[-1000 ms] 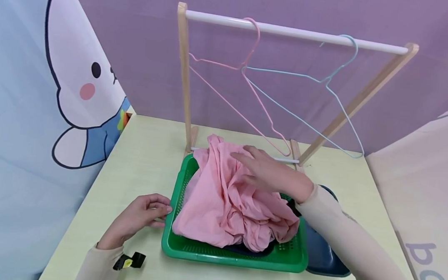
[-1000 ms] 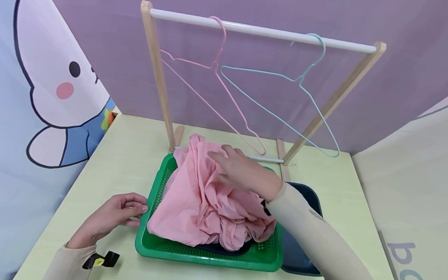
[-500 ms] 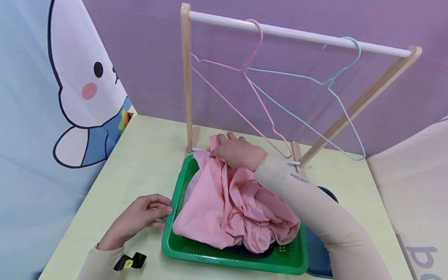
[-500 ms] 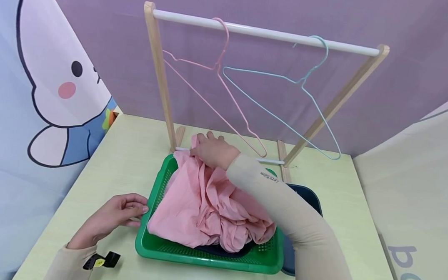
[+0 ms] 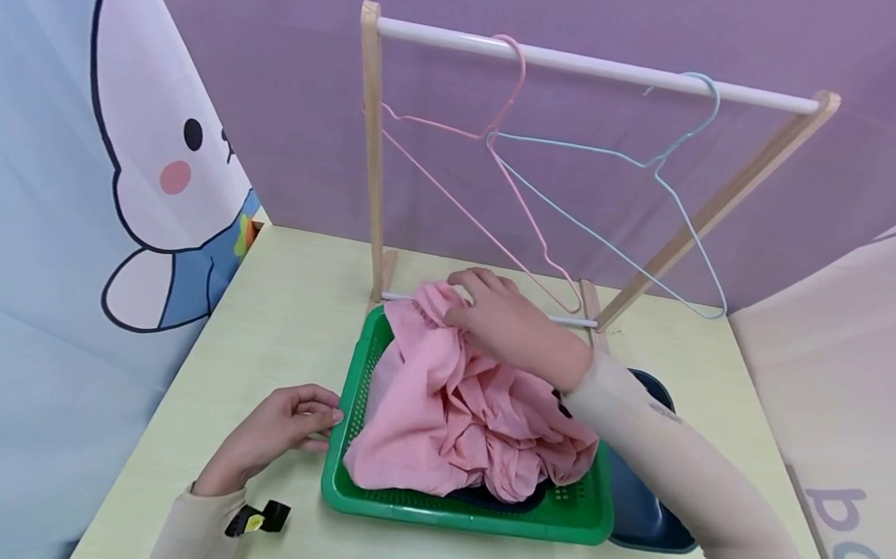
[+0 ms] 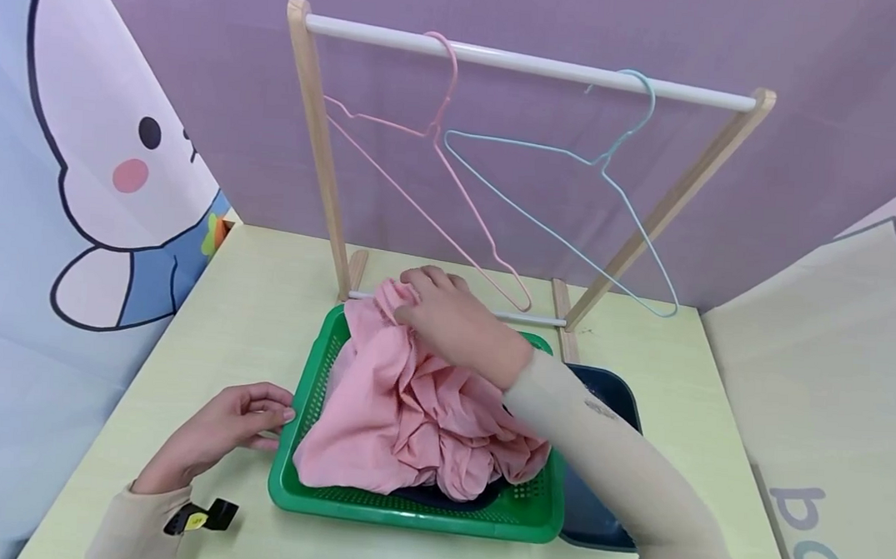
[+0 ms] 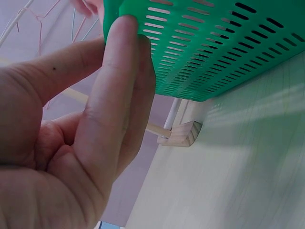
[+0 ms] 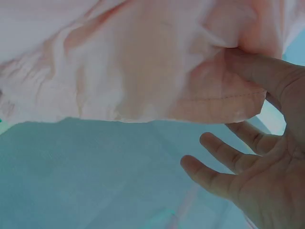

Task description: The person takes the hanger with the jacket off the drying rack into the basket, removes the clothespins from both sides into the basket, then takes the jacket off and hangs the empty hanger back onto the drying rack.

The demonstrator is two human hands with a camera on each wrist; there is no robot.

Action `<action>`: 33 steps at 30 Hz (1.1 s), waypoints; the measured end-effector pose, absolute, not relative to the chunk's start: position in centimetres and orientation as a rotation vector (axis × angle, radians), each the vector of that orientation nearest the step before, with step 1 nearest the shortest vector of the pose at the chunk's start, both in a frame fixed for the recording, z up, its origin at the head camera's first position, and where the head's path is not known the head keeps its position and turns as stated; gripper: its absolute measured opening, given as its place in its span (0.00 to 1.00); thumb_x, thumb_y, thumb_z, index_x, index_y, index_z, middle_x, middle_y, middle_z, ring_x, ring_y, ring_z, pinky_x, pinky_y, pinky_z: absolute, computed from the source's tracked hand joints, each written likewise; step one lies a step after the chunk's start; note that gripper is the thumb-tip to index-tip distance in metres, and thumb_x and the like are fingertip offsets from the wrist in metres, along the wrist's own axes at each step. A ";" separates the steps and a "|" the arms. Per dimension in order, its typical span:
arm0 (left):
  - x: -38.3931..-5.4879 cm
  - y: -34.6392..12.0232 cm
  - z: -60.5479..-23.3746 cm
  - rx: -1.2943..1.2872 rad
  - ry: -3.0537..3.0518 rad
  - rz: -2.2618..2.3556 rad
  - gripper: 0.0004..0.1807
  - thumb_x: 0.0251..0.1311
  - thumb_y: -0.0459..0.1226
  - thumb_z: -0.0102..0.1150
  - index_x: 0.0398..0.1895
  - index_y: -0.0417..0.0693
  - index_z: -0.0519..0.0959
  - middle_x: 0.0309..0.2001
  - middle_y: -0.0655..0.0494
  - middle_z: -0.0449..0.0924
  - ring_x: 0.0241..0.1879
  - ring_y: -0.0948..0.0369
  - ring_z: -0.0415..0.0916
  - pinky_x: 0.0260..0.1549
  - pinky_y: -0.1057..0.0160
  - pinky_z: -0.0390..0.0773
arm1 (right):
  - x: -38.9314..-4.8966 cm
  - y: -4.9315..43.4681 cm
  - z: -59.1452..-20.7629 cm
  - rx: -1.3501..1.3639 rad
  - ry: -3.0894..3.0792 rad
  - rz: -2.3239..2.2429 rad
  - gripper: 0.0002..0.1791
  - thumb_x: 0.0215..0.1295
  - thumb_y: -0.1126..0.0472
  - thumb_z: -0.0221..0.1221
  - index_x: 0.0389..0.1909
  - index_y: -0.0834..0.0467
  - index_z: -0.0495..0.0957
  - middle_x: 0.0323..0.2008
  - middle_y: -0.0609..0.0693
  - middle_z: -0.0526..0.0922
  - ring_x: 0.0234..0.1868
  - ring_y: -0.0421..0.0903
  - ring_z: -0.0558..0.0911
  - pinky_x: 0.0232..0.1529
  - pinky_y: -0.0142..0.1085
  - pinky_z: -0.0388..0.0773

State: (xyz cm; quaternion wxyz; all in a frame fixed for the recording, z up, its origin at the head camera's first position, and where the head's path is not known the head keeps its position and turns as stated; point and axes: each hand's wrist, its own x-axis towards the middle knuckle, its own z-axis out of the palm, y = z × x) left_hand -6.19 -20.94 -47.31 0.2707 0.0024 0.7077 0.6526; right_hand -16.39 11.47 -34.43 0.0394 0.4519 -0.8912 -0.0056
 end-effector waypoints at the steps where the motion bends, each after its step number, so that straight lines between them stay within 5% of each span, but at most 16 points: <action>1: -6.2 -20.9 -47.3 0.007 1.905 1.758 0.22 0.68 0.37 0.64 0.54 0.27 0.72 0.39 0.44 0.83 0.39 0.51 0.83 0.41 0.46 0.84 | -15.6 12.0 -34.0 1.381 -2.702 -0.014 0.11 0.68 0.67 0.61 0.43 0.49 0.86 0.63 0.60 0.70 0.67 0.60 0.65 0.59 0.61 0.70; 8: -6.2 -20.9 -47.1 0.009 1.901 1.754 0.22 0.68 0.37 0.64 0.54 0.27 0.72 0.40 0.44 0.83 0.39 0.51 0.84 0.42 0.46 0.84 | -9.7 15.4 -33.4 1.410 -2.498 0.068 0.10 0.55 0.67 0.72 0.36 0.53 0.85 0.59 0.64 0.72 0.63 0.68 0.68 0.57 0.63 0.72; 16: -6.2 -20.9 -46.7 0.001 1.898 1.753 0.23 0.68 0.37 0.63 0.56 0.26 0.71 0.40 0.45 0.83 0.38 0.51 0.84 0.41 0.47 0.84 | -4.1 16.8 -35.1 1.439 -2.543 0.129 0.13 0.47 0.61 0.78 0.33 0.50 0.86 0.60 0.61 0.73 0.64 0.66 0.68 0.59 0.64 0.71; 27: -6.3 -20.8 -47.1 0.009 1.912 1.741 0.23 0.68 0.37 0.63 0.55 0.27 0.72 0.40 0.44 0.83 0.39 0.51 0.84 0.40 0.49 0.85 | -2.6 17.1 -36.9 1.406 -2.607 0.171 0.18 0.59 0.45 0.71 0.48 0.44 0.84 0.65 0.58 0.70 0.67 0.64 0.66 0.62 0.64 0.66; 33: -6.4 -20.9 -47.3 0.007 1.927 1.731 0.23 0.68 0.38 0.64 0.55 0.27 0.72 0.40 0.44 0.83 0.39 0.51 0.83 0.39 0.51 0.85 | -5.5 18.5 -35.2 1.355 -2.493 0.409 0.18 0.75 0.46 0.54 0.54 0.52 0.82 0.63 0.60 0.73 0.66 0.61 0.69 0.61 0.61 0.69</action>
